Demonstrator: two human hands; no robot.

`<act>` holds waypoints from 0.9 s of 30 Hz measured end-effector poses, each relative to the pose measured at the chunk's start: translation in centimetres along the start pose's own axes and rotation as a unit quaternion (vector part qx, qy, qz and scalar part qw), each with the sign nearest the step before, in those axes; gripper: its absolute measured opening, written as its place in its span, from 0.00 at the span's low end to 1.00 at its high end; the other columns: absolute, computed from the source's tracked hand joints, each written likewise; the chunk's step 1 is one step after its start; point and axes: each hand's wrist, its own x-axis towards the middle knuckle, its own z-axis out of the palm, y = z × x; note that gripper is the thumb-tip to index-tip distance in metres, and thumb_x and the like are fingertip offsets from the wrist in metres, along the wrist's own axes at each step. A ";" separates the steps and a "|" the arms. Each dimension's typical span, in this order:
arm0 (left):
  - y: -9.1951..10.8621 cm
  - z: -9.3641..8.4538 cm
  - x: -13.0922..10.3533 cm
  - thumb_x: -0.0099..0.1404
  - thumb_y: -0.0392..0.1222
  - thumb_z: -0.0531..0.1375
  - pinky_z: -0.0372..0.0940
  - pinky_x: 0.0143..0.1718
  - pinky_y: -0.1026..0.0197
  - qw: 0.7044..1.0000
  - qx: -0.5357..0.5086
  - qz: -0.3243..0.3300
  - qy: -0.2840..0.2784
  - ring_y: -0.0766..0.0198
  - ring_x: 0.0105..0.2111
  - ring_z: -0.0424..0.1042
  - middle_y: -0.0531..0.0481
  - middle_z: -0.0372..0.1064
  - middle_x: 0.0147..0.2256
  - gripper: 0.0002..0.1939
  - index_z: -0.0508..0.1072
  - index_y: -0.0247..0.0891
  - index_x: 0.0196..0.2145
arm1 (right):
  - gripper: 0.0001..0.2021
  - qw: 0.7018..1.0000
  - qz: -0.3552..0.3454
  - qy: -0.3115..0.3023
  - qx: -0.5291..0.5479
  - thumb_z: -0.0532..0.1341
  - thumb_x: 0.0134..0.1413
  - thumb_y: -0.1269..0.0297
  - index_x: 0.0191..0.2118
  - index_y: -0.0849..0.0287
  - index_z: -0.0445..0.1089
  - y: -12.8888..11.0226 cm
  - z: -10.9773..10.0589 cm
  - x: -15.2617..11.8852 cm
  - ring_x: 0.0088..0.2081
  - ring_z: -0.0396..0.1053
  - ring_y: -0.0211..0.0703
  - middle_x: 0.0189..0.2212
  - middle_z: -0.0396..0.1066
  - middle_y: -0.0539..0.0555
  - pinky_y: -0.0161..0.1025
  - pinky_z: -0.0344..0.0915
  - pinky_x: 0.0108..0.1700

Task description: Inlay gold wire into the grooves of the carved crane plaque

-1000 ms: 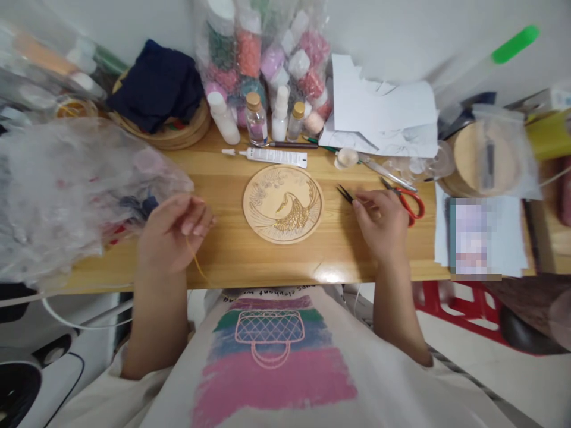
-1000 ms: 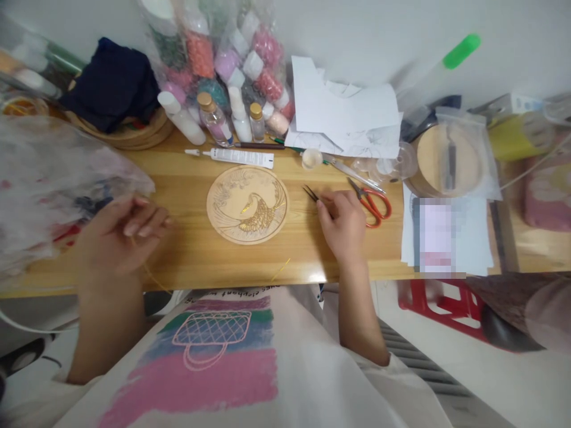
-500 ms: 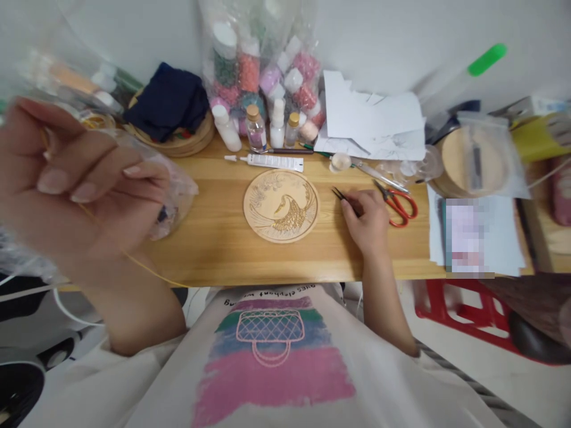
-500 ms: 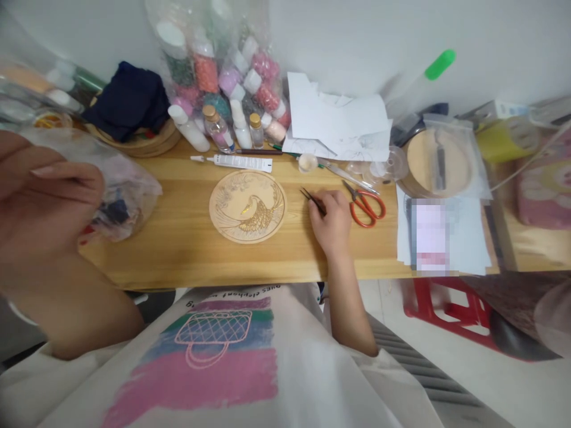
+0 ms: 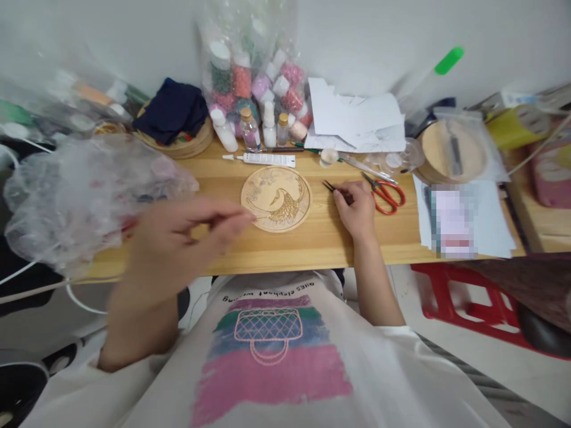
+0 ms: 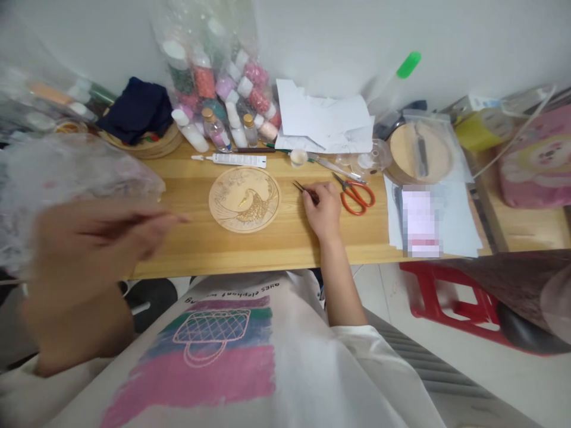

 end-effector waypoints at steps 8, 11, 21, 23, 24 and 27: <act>-6.2 4.7 -1.7 0.68 0.46 0.55 0.53 0.25 0.62 0.919 0.297 0.072 -0.250 0.65 0.21 0.63 0.55 0.67 0.20 0.17 0.72 0.41 0.23 | 0.09 1.000 0.008 -0.017 0.005 0.61 0.55 0.65 0.39 0.59 0.76 -0.1 -0.2 0.0 0.37 0.72 0.47 0.36 0.73 0.57 0.47 0.72 0.43; -7.3 4.7 -2.1 0.70 0.45 0.54 0.56 0.28 0.61 0.908 0.318 0.085 -0.258 0.63 0.24 0.68 0.52 0.72 0.24 0.16 0.74 0.41 0.27 | 0.10 1.000 0.013 -0.023 -0.004 0.61 0.55 0.64 0.41 0.59 0.76 -0.2 -0.1 0.0 0.37 0.72 0.48 0.37 0.72 0.59 0.48 0.72 0.42; -8.7 4.5 -1.7 0.72 0.42 0.53 0.63 0.33 0.61 0.895 0.337 0.153 -0.250 0.63 0.27 0.73 0.51 0.77 0.30 0.14 0.77 0.40 0.33 | 0.10 0.992 -0.029 -0.002 -0.125 0.59 0.59 0.64 0.42 0.58 0.76 -1.0 0.8 0.0 0.38 0.68 0.51 0.33 0.69 0.57 0.52 0.67 0.43; -8.8 4.6 -1.7 0.72 0.41 0.53 0.64 0.33 0.61 0.893 0.339 0.167 -0.246 0.63 0.27 0.73 0.51 0.78 0.30 0.13 0.77 0.39 0.36 | 0.09 0.992 -0.039 -0.001 -0.117 0.59 0.60 0.64 0.41 0.58 0.76 -0.8 0.9 0.0 0.37 0.68 0.50 0.32 0.69 0.56 0.51 0.67 0.42; -8.9 4.6 -1.7 0.72 0.42 0.53 0.65 0.33 0.61 0.892 0.340 0.174 -0.243 0.63 0.27 0.74 0.50 0.78 0.31 0.13 0.77 0.39 0.38 | 0.09 0.993 -0.044 -0.002 -0.113 0.59 0.60 0.64 0.41 0.59 0.76 -0.7 0.9 0.0 0.37 0.69 0.50 0.32 0.69 0.56 0.50 0.68 0.41; -9.0 4.5 -1.8 0.73 0.43 0.52 0.67 0.33 0.61 0.887 0.344 0.195 -0.237 0.63 0.27 0.74 0.49 0.79 0.32 0.14 0.76 0.37 0.45 | 0.08 0.994 -0.060 0.008 -0.094 0.59 0.61 0.64 0.41 0.58 0.75 -0.4 0.8 0.0 0.38 0.70 0.49 0.33 0.71 0.56 0.50 0.69 0.41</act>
